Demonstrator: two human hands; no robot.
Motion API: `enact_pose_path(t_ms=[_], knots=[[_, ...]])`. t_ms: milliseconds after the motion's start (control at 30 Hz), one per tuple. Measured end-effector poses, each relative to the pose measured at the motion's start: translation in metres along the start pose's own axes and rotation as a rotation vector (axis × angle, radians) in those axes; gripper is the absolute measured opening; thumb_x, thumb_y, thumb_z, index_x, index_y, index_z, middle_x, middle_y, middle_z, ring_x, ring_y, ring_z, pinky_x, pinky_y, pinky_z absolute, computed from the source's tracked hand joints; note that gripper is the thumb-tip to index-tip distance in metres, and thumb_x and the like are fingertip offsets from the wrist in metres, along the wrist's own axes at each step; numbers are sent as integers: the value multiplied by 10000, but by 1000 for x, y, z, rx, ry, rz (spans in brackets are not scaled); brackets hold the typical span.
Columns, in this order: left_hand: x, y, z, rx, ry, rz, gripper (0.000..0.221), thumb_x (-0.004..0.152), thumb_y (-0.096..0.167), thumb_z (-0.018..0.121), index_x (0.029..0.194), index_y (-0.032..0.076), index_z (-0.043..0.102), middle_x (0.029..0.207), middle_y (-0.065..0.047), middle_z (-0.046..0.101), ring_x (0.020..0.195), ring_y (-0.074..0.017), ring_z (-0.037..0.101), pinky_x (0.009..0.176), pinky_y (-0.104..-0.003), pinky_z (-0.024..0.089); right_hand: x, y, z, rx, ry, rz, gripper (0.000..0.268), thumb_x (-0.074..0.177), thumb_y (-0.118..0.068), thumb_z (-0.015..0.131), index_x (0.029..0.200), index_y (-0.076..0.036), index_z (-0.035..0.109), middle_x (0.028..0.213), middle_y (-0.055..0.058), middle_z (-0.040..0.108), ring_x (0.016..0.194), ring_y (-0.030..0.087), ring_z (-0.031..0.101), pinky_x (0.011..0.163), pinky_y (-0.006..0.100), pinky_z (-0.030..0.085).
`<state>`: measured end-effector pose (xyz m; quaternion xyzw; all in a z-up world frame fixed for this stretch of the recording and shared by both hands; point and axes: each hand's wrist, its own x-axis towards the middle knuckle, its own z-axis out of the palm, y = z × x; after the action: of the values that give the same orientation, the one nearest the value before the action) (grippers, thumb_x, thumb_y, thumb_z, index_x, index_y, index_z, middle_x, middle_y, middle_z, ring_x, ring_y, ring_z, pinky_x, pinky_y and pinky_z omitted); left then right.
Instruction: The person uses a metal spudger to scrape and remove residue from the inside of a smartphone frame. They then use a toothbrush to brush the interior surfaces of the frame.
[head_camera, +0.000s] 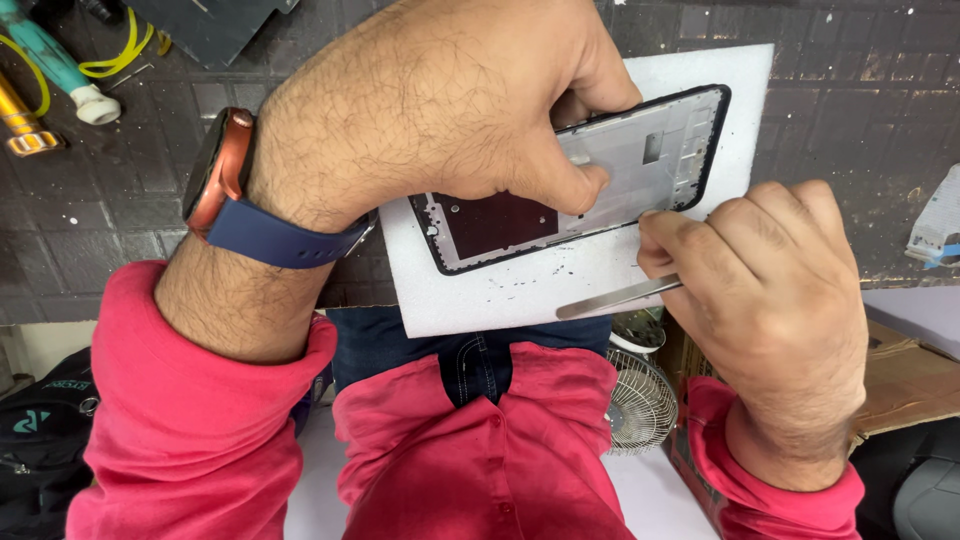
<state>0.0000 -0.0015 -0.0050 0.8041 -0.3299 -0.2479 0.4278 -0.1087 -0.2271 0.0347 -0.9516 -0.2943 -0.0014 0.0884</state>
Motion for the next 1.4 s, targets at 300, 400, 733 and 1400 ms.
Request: enact_pose_path(t_ms=[300,400,733,1400], knots=[[0,2,-1,29,-26,-29,231,714,257,832,910,141,795,608,-35,671,487,-157,631,450,-342,472,19,-7,-12,-166,-126,-94,135,822,-122,804,855,-76,681,729,26,508,752,207,542,754,368,439],[0,3,-1,22,12,25,276,702,245,833,966,174,805,592,-34,660,472,-164,613,439,-346,458,23,-5,-13,-228,-199,-128,183,767,-152,789,880,-71,670,755,38,529,779,217,564,772,368,452],[-1,4,-2,1,-13,-36,179,716,245,825,841,131,769,568,-21,657,460,-121,634,423,-306,473,13,2,-3,-15,-177,-13,306,748,-137,844,938,-21,635,825,71,599,817,275,590,797,420,475],[-2,5,-3,-23,39,48,343,682,228,843,1017,165,807,640,-52,695,481,-150,643,449,-325,490,-58,-8,31,1147,525,550,275,1197,-224,512,1089,28,542,961,54,523,713,67,475,636,212,425]])
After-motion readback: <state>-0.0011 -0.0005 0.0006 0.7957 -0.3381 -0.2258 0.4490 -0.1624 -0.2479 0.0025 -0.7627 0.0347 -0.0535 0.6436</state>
